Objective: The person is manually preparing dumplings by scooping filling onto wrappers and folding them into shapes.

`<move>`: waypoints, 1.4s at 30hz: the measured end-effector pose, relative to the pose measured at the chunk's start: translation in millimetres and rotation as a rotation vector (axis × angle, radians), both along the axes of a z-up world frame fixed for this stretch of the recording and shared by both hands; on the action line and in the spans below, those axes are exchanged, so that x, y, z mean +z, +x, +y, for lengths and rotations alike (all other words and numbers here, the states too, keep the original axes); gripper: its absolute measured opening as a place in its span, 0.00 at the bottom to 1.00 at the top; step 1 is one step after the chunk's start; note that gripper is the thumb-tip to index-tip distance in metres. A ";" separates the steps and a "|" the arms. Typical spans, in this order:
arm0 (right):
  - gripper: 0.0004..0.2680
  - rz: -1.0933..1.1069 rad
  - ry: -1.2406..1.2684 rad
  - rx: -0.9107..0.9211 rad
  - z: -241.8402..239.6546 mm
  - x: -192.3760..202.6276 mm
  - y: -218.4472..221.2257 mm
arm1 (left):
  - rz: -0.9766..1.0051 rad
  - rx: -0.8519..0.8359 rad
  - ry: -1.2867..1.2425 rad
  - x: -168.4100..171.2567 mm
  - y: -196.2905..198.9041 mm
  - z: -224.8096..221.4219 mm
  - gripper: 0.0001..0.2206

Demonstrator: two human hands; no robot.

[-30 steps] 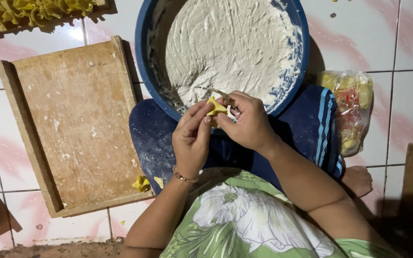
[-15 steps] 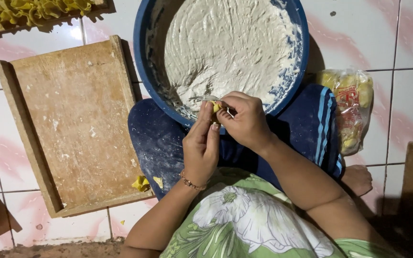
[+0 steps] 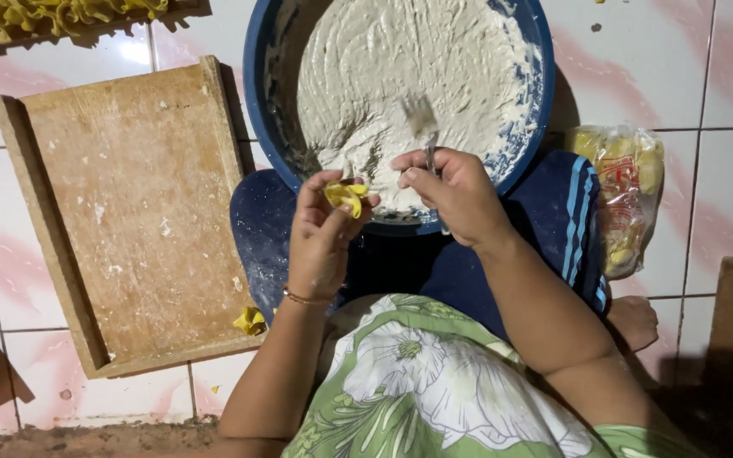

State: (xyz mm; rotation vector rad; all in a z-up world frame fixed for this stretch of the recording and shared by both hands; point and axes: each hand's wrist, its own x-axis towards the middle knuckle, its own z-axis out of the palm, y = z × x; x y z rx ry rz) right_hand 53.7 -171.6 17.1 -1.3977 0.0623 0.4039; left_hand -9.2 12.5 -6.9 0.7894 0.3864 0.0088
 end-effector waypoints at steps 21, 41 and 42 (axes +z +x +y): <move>0.06 0.415 0.179 0.045 10.9 -76.3 10.2 | 0.591 0.301 1.309 -120.3 -187.6 191.4 0.04; 0.08 0.327 0.170 -0.020 6.9 -61.5 14.8 | 0.541 -0.270 1.869 -131.9 -213.3 172.8 0.11; 0.08 0.308 0.159 -0.011 5.8 -58.3 15.9 | 0.512 -0.359 1.754 -122.1 -206.1 167.5 0.14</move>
